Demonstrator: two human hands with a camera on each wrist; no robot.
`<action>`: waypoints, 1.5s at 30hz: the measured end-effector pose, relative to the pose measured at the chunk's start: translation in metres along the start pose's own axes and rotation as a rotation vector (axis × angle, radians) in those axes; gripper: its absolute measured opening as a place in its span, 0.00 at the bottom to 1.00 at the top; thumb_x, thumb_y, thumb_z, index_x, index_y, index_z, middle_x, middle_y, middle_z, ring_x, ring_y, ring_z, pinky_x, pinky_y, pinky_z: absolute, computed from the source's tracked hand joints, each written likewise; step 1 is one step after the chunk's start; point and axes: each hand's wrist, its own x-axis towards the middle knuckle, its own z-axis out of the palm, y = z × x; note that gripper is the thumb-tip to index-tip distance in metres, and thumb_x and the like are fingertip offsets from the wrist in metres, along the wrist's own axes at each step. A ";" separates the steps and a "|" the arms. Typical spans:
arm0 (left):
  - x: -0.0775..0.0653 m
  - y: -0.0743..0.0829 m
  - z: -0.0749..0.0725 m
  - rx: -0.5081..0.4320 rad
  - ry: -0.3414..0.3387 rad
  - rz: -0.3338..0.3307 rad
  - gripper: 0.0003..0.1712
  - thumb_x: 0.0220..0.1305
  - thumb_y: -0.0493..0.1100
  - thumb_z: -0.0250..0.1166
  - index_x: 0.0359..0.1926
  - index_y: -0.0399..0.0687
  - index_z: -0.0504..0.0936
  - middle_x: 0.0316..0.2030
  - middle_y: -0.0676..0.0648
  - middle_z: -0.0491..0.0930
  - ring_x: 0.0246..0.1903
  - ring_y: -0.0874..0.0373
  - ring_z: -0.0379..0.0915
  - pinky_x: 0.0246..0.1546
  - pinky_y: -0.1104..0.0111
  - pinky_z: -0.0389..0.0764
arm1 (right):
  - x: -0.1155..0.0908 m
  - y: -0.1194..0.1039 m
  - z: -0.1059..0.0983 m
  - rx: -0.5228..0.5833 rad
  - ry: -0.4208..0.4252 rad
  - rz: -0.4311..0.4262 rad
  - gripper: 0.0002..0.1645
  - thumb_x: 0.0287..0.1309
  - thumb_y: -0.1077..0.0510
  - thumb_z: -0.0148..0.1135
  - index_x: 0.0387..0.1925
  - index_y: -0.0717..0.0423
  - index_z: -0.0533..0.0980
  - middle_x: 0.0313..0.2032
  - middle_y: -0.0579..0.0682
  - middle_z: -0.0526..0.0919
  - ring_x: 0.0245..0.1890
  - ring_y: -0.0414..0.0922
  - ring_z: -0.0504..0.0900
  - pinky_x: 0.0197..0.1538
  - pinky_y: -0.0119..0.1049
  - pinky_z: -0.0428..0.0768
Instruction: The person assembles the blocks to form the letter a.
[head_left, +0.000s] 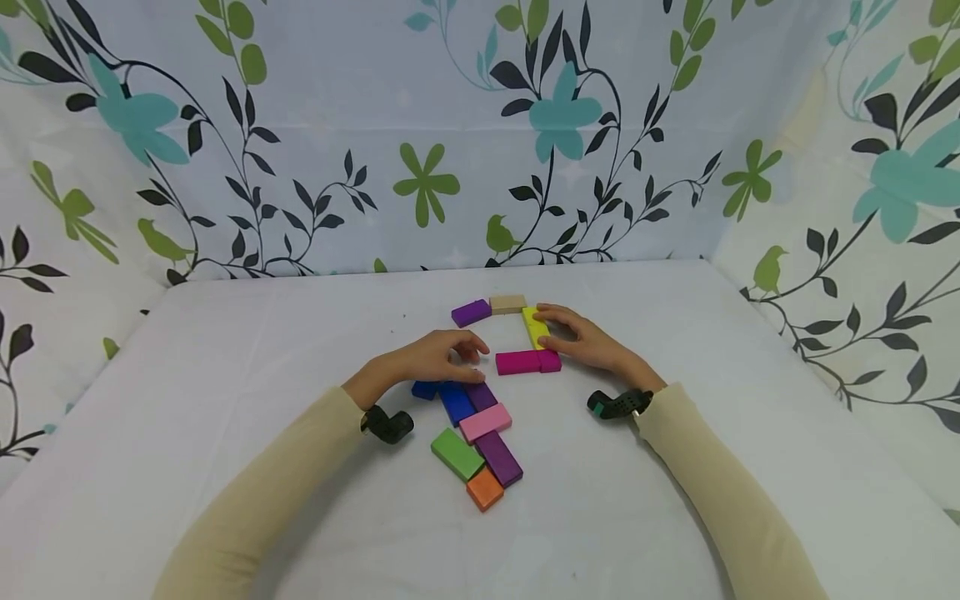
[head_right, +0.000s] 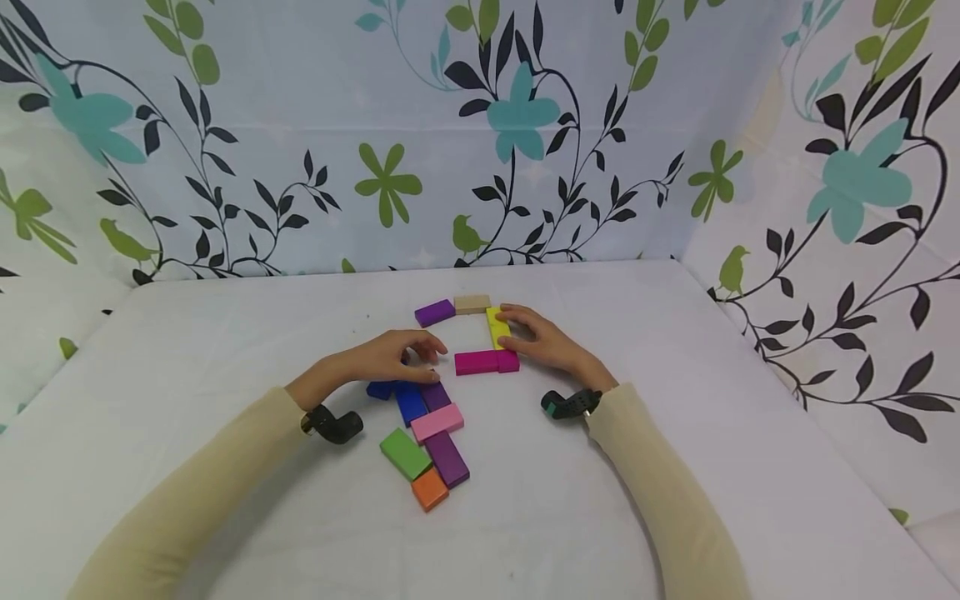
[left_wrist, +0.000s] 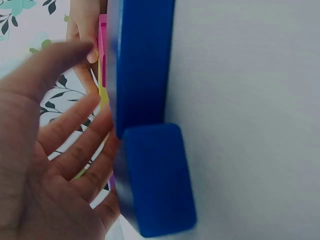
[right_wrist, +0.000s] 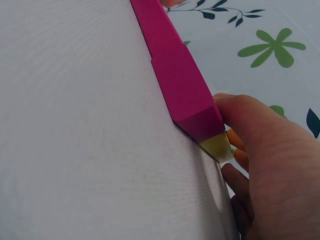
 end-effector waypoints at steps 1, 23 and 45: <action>-0.001 -0.001 0.000 -0.003 -0.005 0.003 0.25 0.63 0.45 0.67 0.58 0.39 0.75 0.46 0.44 0.80 0.50 0.51 0.73 0.53 0.60 0.74 | 0.000 0.000 0.000 0.001 -0.001 0.000 0.31 0.67 0.54 0.59 0.68 0.57 0.66 0.74 0.54 0.56 0.75 0.54 0.48 0.72 0.58 0.47; -0.020 -0.003 0.002 0.044 -0.064 0.134 0.20 0.61 0.44 0.65 0.54 0.43 0.81 0.53 0.45 0.77 0.56 0.50 0.68 0.60 0.53 0.67 | 0.001 -0.001 -0.006 0.002 -0.003 0.011 0.31 0.66 0.53 0.60 0.68 0.54 0.67 0.74 0.52 0.56 0.75 0.53 0.48 0.72 0.58 0.48; -0.040 0.000 0.009 0.131 0.064 0.035 0.19 0.59 0.49 0.70 0.48 0.44 0.83 0.45 0.47 0.78 0.48 0.52 0.69 0.53 0.56 0.71 | 0.000 0.000 -0.003 -0.001 -0.009 0.008 0.30 0.66 0.52 0.59 0.68 0.53 0.67 0.74 0.52 0.57 0.75 0.53 0.49 0.72 0.57 0.48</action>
